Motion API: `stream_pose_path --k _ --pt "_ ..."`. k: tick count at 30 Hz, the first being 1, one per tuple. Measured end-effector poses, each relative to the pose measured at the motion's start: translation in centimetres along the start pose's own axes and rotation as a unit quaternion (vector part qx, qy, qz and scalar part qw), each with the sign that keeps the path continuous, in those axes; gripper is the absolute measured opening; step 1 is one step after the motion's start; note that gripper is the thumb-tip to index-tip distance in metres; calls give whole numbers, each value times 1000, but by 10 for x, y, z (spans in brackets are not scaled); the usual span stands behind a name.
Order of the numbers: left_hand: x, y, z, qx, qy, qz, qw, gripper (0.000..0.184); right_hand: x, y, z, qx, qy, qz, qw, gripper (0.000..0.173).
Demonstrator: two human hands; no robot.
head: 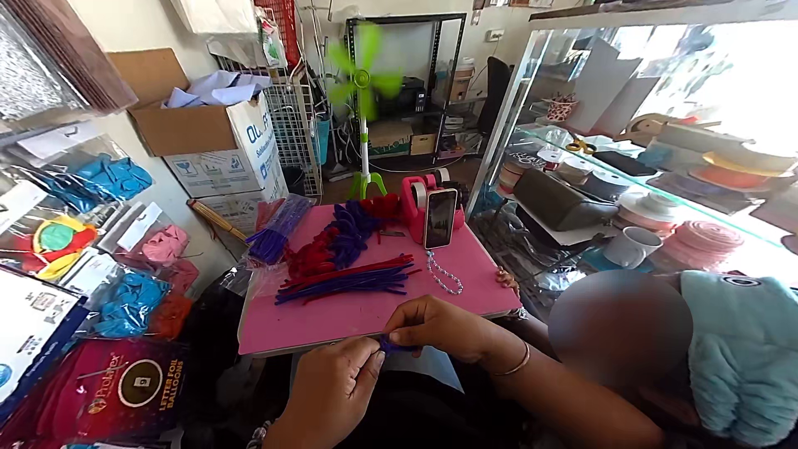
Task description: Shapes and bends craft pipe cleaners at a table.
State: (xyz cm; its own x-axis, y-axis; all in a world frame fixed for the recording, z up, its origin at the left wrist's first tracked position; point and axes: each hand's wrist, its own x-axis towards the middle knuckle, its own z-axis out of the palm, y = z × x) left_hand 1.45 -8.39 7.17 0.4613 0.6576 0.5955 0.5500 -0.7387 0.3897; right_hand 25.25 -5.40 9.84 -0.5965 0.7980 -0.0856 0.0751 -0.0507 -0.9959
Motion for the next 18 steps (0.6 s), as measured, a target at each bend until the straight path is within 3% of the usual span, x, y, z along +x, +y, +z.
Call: stream_pose_path --k 5,10,13,18 --pt "0 0 -4 33 -23 22 999 36 6 -3 -1 -18 -33 -33 999 4" --pt "-1 -9 -9 2 -14 -15 1000 32 10 -9 2 -111 -18 -79 990 4" --pt "-2 -12 -10 1 -6 8 1000 34 13 -12 4 -152 -19 -83 985 7" --pt "-5 -11 -1 57 -9 46 997 35 18 -9 17 -309 13 -174 935 15"
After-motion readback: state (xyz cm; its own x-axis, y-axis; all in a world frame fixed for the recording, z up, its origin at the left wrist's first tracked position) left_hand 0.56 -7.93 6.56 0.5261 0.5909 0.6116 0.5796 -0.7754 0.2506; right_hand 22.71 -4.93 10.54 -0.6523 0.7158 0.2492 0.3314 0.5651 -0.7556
